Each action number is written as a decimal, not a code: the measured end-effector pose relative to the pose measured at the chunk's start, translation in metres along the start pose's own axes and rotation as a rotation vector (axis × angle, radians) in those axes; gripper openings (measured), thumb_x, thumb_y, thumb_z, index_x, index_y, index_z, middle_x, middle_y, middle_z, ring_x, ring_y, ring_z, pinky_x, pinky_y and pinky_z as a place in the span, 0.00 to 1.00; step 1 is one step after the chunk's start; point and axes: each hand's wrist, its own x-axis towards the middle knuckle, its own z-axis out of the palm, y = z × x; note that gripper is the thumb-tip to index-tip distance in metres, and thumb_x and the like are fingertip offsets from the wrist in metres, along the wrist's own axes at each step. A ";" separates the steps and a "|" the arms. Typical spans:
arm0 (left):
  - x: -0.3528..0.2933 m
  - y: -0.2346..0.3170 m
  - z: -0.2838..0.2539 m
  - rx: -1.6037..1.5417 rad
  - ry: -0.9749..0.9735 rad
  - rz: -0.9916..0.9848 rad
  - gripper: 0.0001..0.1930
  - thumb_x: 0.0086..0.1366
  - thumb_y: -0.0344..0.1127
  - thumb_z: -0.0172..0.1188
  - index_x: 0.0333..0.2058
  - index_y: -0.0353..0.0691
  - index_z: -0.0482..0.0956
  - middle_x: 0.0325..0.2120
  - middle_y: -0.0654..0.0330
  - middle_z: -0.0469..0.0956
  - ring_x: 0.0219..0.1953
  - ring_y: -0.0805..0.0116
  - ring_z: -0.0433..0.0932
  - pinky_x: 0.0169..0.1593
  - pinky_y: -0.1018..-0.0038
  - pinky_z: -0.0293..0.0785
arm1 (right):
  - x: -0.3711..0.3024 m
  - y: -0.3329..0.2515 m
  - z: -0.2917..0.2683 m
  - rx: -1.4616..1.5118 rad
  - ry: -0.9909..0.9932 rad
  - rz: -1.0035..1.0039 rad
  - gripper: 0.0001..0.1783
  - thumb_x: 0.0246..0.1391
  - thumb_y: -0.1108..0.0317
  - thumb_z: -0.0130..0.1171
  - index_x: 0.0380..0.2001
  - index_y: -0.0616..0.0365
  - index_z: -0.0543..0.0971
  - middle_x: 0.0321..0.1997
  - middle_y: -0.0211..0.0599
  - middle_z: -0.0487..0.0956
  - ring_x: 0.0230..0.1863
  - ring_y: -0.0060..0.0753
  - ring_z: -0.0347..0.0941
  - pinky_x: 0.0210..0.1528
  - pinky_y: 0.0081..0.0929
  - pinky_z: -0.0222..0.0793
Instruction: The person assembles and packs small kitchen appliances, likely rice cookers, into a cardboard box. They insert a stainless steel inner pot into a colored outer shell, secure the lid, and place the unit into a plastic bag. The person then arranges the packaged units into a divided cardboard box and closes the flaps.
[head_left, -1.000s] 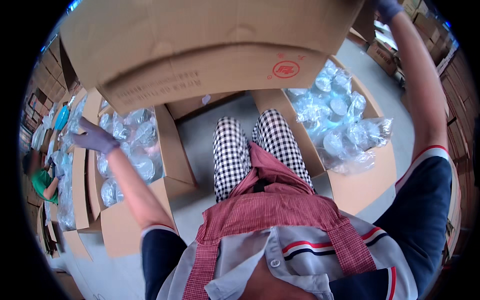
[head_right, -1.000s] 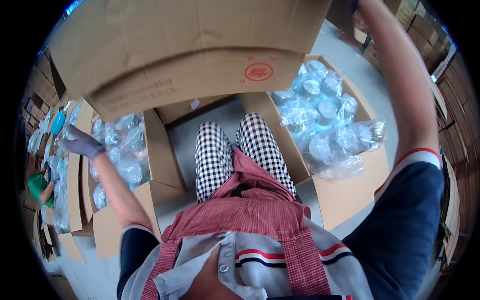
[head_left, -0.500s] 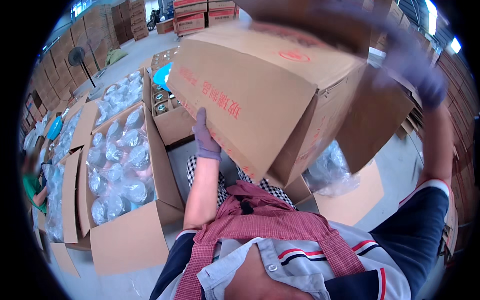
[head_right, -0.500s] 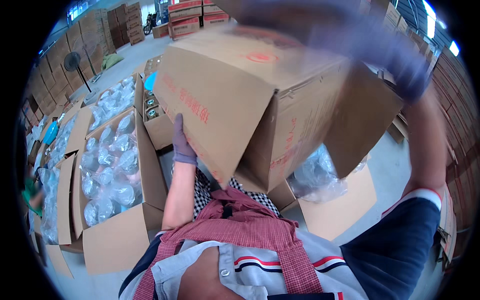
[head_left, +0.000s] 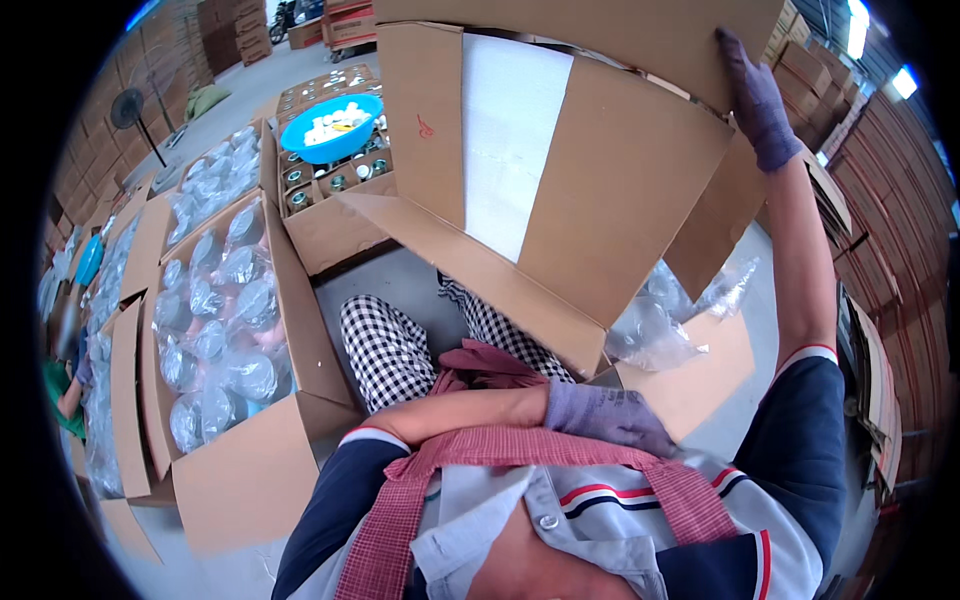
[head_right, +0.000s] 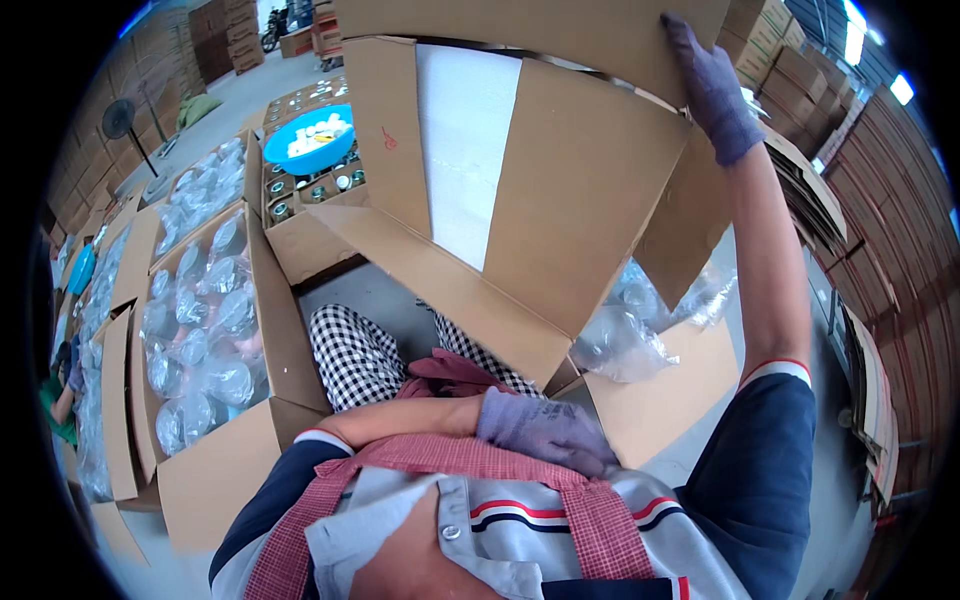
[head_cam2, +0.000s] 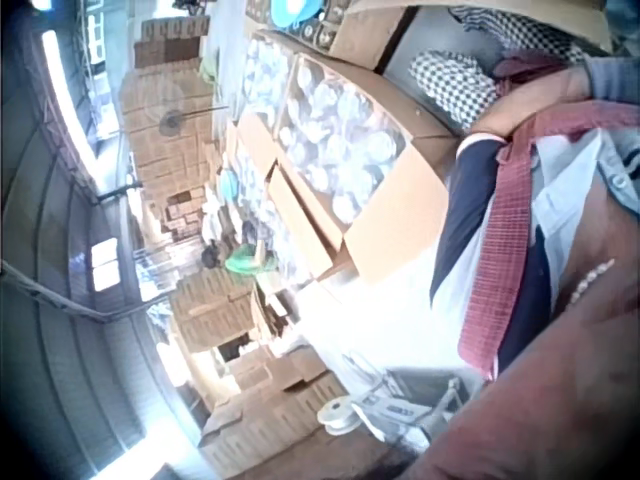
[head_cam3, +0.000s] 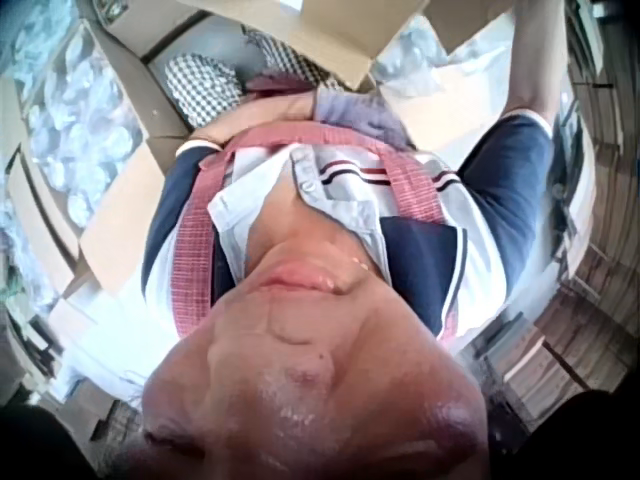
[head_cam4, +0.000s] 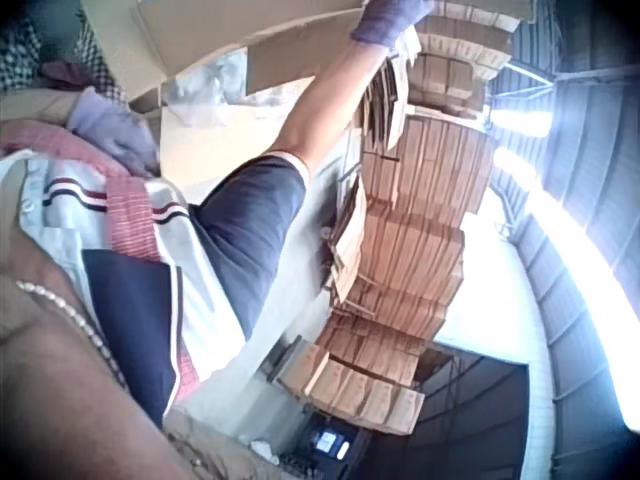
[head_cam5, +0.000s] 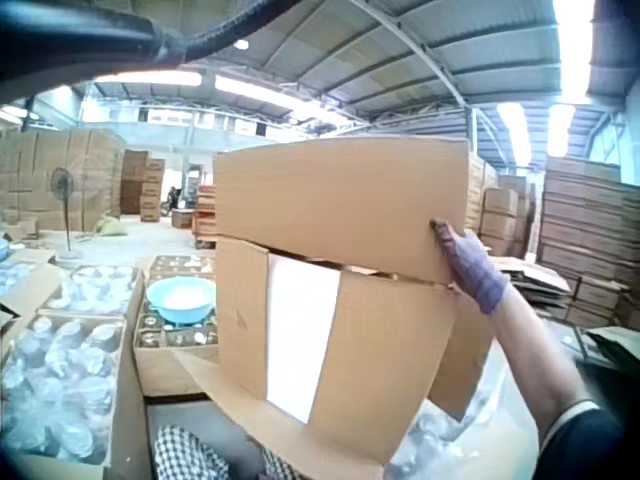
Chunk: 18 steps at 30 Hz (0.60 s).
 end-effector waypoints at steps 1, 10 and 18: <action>-0.005 -0.012 -0.004 0.093 0.254 -0.005 0.21 0.67 0.37 0.52 0.55 0.31 0.67 0.51 0.48 0.71 0.51 0.58 0.71 0.57 0.63 0.67 | 0.005 -0.023 -0.014 0.017 0.060 -0.047 0.33 0.51 0.81 0.46 0.63 0.55 0.60 0.58 0.46 0.72 0.48 0.56 0.73 0.52 0.40 0.66; -0.007 -0.009 0.013 -0.299 0.481 0.297 0.21 0.68 0.37 0.50 0.56 0.33 0.66 0.53 0.46 0.70 0.55 0.52 0.70 0.60 0.64 0.65 | -0.040 -0.021 -0.041 0.510 0.061 0.581 0.21 0.65 0.69 0.40 0.60 0.55 0.65 0.54 0.54 0.73 0.50 0.52 0.73 0.54 0.37 0.69; -0.103 -0.179 -0.105 -1.067 1.293 -0.491 0.26 0.70 0.54 0.43 0.41 0.32 0.75 0.31 0.57 0.79 0.32 0.66 0.77 0.41 0.74 0.72 | -0.029 -0.091 -0.087 0.363 0.060 0.026 0.17 0.67 0.68 0.40 0.56 0.52 0.71 0.49 0.51 0.75 0.47 0.46 0.76 0.49 0.35 0.73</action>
